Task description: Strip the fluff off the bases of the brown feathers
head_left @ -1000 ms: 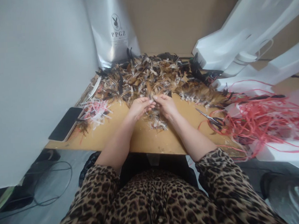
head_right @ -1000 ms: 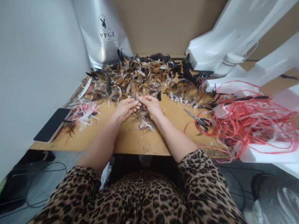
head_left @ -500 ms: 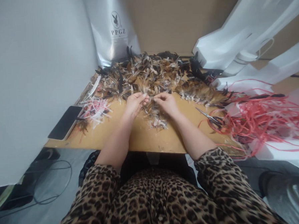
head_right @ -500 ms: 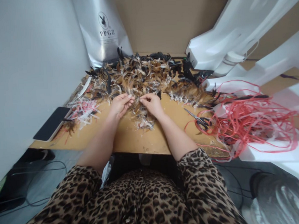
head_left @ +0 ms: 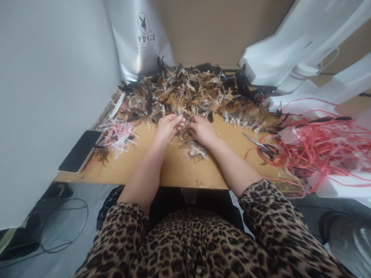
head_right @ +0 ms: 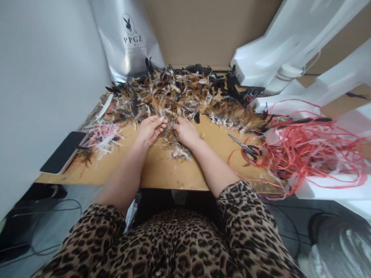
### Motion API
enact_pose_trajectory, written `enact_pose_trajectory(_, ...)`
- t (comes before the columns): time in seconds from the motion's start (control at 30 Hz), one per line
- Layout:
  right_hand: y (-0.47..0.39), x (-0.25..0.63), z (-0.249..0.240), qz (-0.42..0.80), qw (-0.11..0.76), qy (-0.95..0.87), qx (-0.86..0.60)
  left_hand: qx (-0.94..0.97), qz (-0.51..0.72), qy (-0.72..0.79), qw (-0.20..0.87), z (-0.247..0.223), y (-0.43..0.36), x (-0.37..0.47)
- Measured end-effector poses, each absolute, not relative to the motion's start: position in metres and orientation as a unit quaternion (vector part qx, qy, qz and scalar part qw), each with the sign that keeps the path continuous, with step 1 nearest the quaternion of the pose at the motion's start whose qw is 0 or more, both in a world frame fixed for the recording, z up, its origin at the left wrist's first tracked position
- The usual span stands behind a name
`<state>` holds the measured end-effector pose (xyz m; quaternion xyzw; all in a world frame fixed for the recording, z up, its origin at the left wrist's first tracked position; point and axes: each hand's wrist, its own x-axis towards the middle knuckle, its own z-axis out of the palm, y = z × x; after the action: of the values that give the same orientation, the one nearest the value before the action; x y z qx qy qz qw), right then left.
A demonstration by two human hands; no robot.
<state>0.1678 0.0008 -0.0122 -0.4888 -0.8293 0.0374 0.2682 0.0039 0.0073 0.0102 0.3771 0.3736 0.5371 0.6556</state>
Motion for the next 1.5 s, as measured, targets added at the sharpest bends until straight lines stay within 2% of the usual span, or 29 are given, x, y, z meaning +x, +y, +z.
enact_pose_trajectory(0.1,0.006,0.170,-0.014,0.147,0.404,-0.756,-0.493,0.371,0.542,0.378,0.652,0.011,0.007,0.003)
enact_pose_trajectory(0.17,0.007,0.173,-0.010,0.274,0.506,-0.648,-0.500,0.371,0.545,0.377,0.651,0.011,0.008,0.003)
enact_pose_trajectory(0.23,0.008,0.176,-0.003,0.419,0.567,-0.517,-0.486,0.372,0.543,0.378,0.651,0.009,0.009,0.002)
enact_pose_trajectory(0.33,0.007,0.179,0.006,0.578,0.589,-0.370,-0.428,0.374,0.533,0.380,0.657,0.008,0.009,0.002)
enact_pose_trajectory(0.43,0.006,0.180,0.012,0.644,0.581,-0.311,-0.388,0.379,0.516,0.381,0.667,0.009,0.007,0.003)
enact_pose_trajectory(0.6,0.004,0.178,0.015,0.695,0.560,-0.278,-0.354,0.394,0.487,0.369,0.687,0.009,0.003,0.004)
enact_pose_trajectory(0.83,0.001,0.173,0.014,0.702,0.551,-0.289,-0.346,0.454,0.432,0.370,0.685,0.004,0.003,0.007)
enact_pose_trajectory(1.3,-0.004,0.162,0.008,0.644,0.528,-0.387,-0.396,0.390,0.469,0.325,0.723,0.003,0.005,0.008)
enact_pose_trajectory(1.5,-0.003,0.161,0.004,0.602,0.548,-0.416,-0.405,0.401,0.458,0.335,0.719,0.002,0.006,0.008)
